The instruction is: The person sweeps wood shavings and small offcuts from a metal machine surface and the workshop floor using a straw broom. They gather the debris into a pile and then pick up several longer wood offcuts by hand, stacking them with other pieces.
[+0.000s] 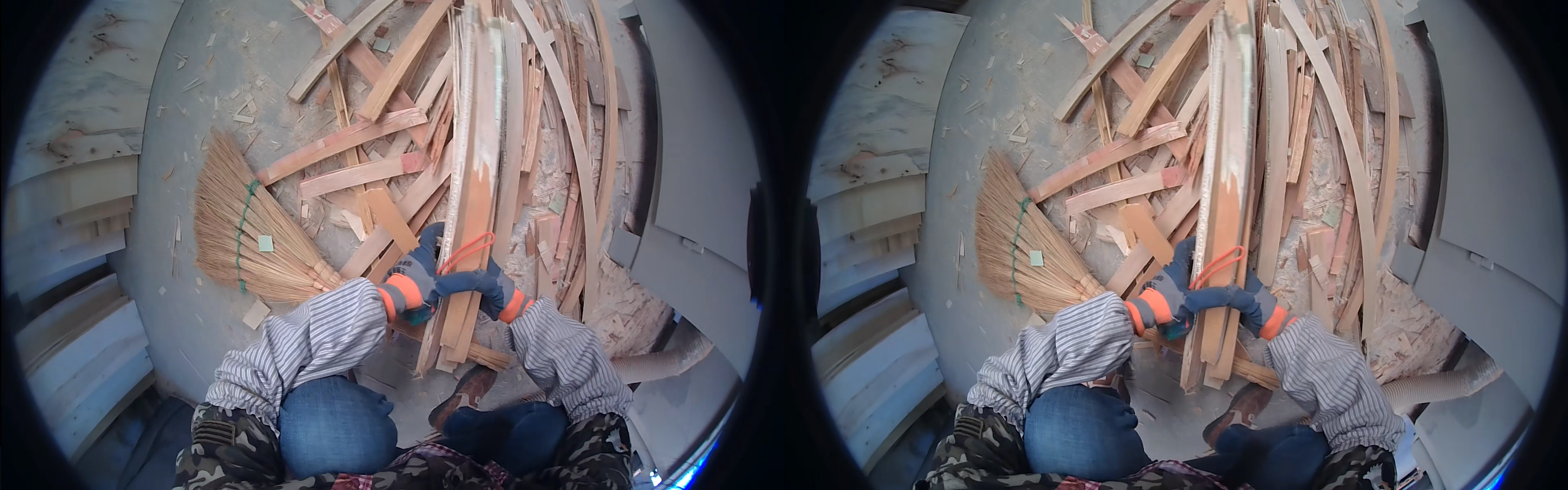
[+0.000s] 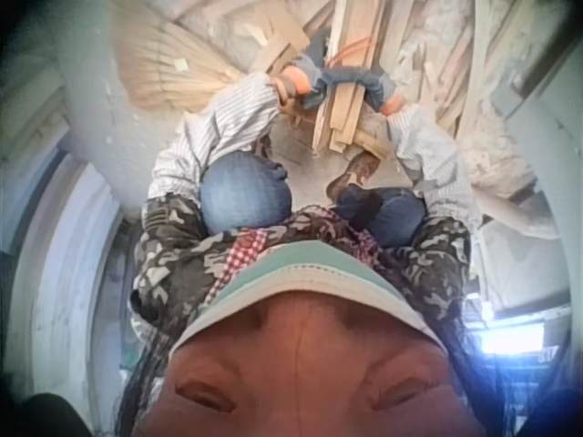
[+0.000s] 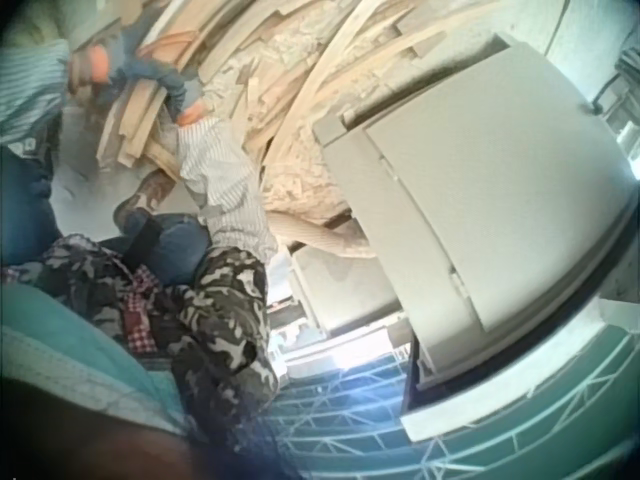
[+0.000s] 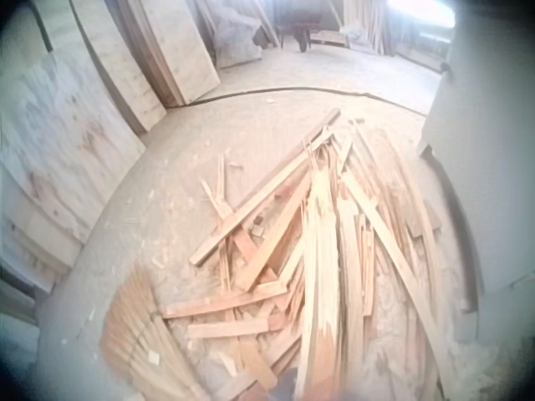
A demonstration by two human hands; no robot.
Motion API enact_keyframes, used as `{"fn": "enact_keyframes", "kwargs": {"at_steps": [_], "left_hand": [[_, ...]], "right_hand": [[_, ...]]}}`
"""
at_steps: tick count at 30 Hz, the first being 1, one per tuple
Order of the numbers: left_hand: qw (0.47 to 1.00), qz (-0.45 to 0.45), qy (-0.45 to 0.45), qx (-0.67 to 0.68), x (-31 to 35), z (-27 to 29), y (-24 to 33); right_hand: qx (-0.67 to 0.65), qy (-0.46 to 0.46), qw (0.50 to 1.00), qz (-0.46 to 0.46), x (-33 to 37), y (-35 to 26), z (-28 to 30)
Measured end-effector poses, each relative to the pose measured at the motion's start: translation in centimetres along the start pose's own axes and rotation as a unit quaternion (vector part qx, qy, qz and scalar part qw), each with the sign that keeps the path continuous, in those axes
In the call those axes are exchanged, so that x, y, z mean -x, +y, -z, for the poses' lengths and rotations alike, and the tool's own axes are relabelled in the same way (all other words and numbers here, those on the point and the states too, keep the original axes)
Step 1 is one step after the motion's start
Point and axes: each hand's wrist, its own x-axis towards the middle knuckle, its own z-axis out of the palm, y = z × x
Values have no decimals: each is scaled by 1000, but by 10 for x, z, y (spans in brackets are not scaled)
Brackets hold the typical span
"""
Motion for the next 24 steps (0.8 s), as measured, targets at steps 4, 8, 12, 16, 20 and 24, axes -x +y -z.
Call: {"fn": "enact_keyframes", "kwargs": {"at_steps": [4,8,12,16,20,24], "left_hand": [[994,-35,17,98,-8,9,-14],[976,-54,-99,186,-11,41,3],[976,-21,-165,142,-1,63,12],[973,-81,-89,199,16,65,-4],[926,17,-115,360,45,93,-31],[887,-42,-132,441,68,117,-62]], "right_hand": [[100,8,992,79,-11,-2,-8],[166,53,964,200,-14,0,-19],[154,79,959,223,-10,-6,-38],[228,57,937,259,-10,-23,-57],[319,12,910,265,-21,-31,-81],[552,7,832,58,-36,-29,-103]]}}
